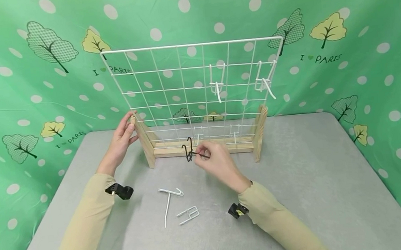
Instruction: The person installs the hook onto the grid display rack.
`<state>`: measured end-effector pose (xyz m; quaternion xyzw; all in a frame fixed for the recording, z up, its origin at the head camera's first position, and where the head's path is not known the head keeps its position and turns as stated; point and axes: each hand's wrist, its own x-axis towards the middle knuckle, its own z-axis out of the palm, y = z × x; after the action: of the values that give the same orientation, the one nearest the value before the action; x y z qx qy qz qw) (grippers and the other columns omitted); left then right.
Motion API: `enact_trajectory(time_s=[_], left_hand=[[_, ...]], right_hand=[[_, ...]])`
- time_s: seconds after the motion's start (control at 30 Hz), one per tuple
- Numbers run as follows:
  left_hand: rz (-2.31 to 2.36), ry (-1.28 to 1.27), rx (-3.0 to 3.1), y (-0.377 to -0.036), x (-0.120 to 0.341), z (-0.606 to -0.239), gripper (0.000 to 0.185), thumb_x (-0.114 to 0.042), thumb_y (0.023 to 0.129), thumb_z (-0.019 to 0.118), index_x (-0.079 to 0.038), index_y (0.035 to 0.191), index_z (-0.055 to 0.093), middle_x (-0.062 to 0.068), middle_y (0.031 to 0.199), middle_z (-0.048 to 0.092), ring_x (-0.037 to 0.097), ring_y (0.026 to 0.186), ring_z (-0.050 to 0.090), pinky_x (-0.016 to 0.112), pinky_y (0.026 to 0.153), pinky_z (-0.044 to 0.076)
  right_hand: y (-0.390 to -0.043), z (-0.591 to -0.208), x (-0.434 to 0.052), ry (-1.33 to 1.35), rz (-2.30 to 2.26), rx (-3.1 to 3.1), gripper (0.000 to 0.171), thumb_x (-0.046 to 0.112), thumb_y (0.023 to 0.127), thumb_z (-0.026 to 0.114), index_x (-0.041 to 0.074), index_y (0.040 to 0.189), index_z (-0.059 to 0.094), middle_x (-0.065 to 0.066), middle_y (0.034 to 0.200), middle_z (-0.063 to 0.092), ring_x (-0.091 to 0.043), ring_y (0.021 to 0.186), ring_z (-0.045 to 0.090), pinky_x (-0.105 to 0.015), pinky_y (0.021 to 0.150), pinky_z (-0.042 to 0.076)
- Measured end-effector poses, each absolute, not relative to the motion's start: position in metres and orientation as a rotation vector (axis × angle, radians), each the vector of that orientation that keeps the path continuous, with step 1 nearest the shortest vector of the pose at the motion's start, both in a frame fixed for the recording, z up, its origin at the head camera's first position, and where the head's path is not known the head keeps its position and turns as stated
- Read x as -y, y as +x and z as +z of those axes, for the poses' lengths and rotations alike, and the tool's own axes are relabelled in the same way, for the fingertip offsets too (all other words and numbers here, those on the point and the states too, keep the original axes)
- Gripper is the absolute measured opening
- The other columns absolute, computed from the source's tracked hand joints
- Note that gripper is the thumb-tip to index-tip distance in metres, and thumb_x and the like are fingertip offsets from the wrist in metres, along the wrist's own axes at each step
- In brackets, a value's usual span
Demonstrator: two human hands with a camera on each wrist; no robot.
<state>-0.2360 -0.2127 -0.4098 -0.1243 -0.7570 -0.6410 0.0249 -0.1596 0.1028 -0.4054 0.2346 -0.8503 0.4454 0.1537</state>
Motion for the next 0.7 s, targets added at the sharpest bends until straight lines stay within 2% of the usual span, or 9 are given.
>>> enact_trajectory(time_s=[0.3,0.47,0.7], left_hand=[[-1.985,-0.392,2.336,-0.236,0.213,-0.411,0.049,-0.029,0.106,0.038,-0.022,0.153,0.028,0.018,0.143,0.04,0.032,0.133,0.036,0.051,0.107,0.036],[-1.982,-0.384,2.335,-0.236,0.213,-0.411,0.049,-0.029,0.106,0.038,-0.022,0.153,0.029,0.019,0.143,0.04,0.032,0.133,0.036,0.051,0.107,0.036],[-1.978,-0.389,2.334,-0.235,0.213,-0.411,0.048,-0.028,0.106,0.038,-0.021,0.153,0.029,0.019,0.143,0.04,0.033,0.133,0.036,0.051,0.106,0.036]], right_hand=[[-0.163,-0.386,-0.099,0.696,1.272,2.338,0.008,-0.006,0.079,0.069,0.0,0.084,0.071,-0.009,0.077,0.067,-0.01,0.057,0.052,-0.018,0.051,0.044],[-0.165,-0.378,-0.098,0.682,1.253,2.312,0.008,-0.004,0.079,0.072,0.001,0.085,0.072,-0.007,0.077,0.069,-0.009,0.052,0.051,-0.02,0.048,0.044],[-0.165,-0.369,-0.095,0.695,1.256,2.228,0.008,-0.005,0.079,0.069,0.0,0.085,0.071,-0.008,0.077,0.069,-0.01,0.056,0.058,-0.02,0.051,0.05]])
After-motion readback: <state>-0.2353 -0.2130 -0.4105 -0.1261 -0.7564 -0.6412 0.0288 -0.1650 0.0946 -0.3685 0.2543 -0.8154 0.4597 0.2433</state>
